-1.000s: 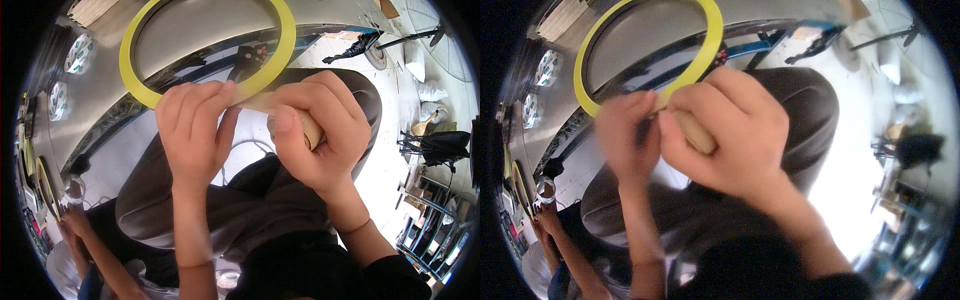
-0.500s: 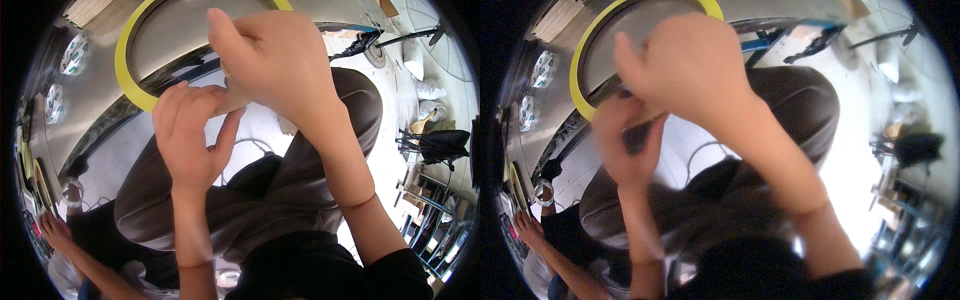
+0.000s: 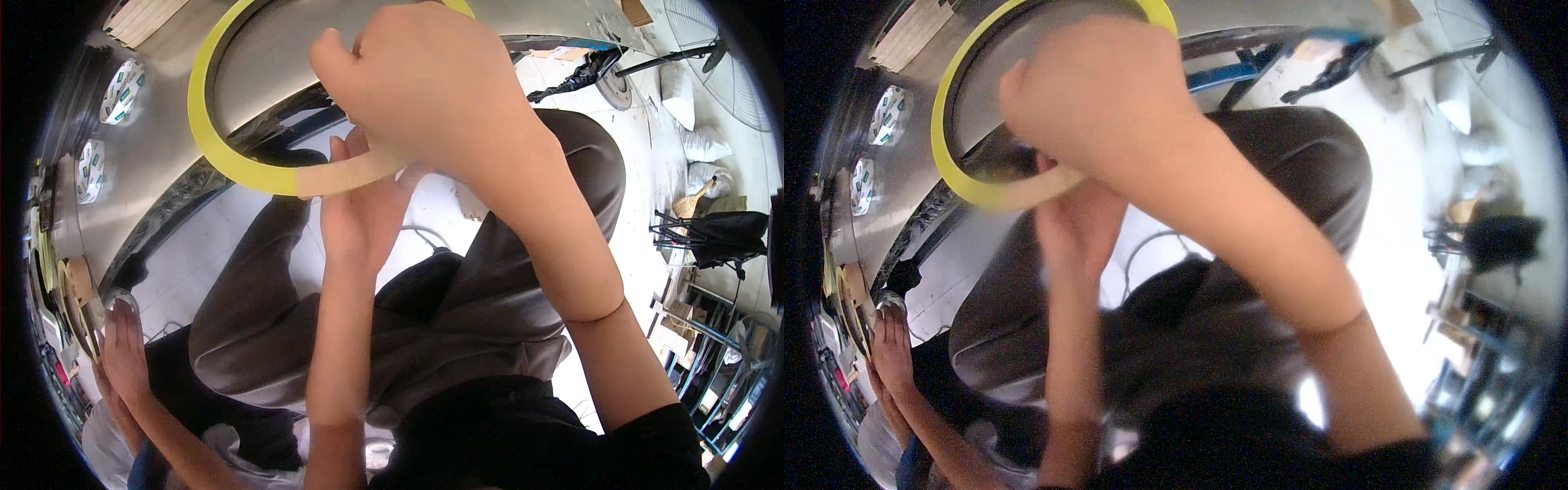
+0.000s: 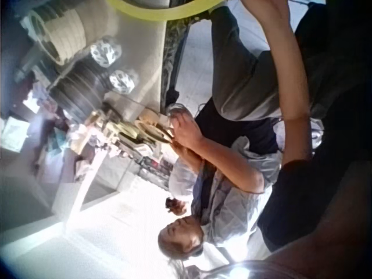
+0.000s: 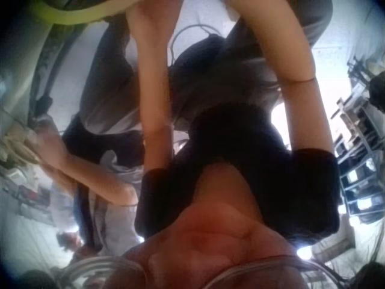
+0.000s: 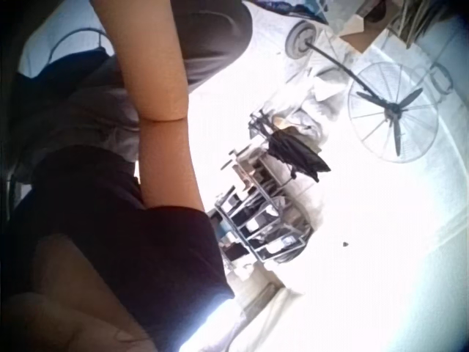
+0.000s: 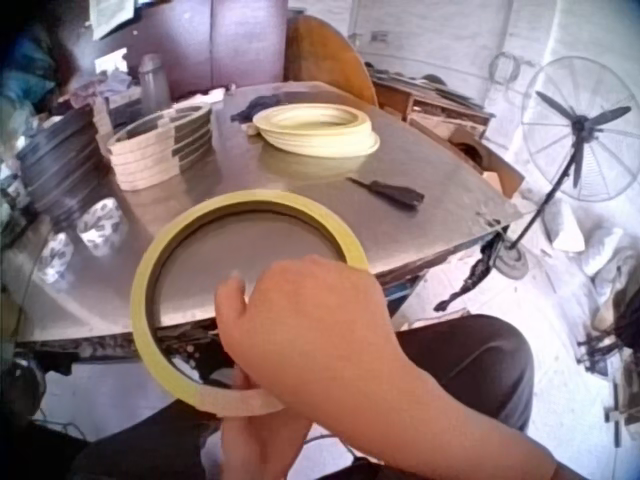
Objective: The recorder is applying tape to sections of circular wooden hoops, using a roll of tape and a small knife to cut it.
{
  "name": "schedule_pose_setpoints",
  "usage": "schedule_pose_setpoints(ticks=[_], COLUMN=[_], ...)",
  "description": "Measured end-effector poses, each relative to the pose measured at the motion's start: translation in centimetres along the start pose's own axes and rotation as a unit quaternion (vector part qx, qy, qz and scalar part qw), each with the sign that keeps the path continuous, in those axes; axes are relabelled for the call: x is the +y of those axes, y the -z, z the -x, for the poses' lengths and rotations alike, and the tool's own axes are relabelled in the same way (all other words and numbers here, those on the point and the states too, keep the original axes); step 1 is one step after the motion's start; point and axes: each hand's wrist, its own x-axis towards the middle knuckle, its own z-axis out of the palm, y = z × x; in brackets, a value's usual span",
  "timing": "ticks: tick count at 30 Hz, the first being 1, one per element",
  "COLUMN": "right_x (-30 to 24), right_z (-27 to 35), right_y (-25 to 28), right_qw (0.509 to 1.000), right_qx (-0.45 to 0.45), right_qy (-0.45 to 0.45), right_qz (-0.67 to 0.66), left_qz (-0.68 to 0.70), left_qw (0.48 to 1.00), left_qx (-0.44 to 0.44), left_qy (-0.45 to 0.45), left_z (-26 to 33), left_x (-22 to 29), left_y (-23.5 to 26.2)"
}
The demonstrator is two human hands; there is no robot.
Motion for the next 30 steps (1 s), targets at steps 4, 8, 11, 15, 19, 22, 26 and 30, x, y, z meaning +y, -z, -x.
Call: schedule_pose_setpoints(ticks=[4,8,11,15,19,22,26,30], right_x=[-0.6,-0.3,0.2,1.7,-0.6,-2.3,-3.9,-4.4], right_z=[-0.6,-0.2,-0.4,4.0,10.5,12.1,12.8,12.9], right_y=[0.7,0.3,1.5,3.3,4.6,3.1,1.6,2.4], right_qw=[0.998,0.993,0.989,0.968,0.954,0.940,0.924,0.899], right_qx=[-0.059,-0.082,-0.041,0.097,0.021,-0.005,-0.021,-0.065], right_qy=[-0.012,-0.083,-0.104,-0.112,-0.147,-0.213,-0.262,-0.310], right_qz=[0.007,-0.002,-0.093,-0.200,-0.262,-0.267,-0.278,-0.302], left_qz=[0.186,0.186,0.344,0.263,0.245,0.200,0.183,0.193], left_qw=[0.972,0.970,0.923,0.956,0.960,0.978,0.983,0.980], left_qx=[-0.127,-0.152,-0.149,-0.120,-0.135,-0.052,-0.015,0.029], left_qy=[0.070,0.033,0.090,0.055,0.009,0.027,0.028,0.042], left_z=[-2.9,-4.4,-4.4,-3.2,-1.4,1.7,3.8,4.6], left_x=[0.0,-1.0,-1.4,-2.6,-4.5,-5.3,-5.5,-4.8], left_y=[-0.8,0.5,1.5,1.8,3.7,3.6,2.9,1.7])
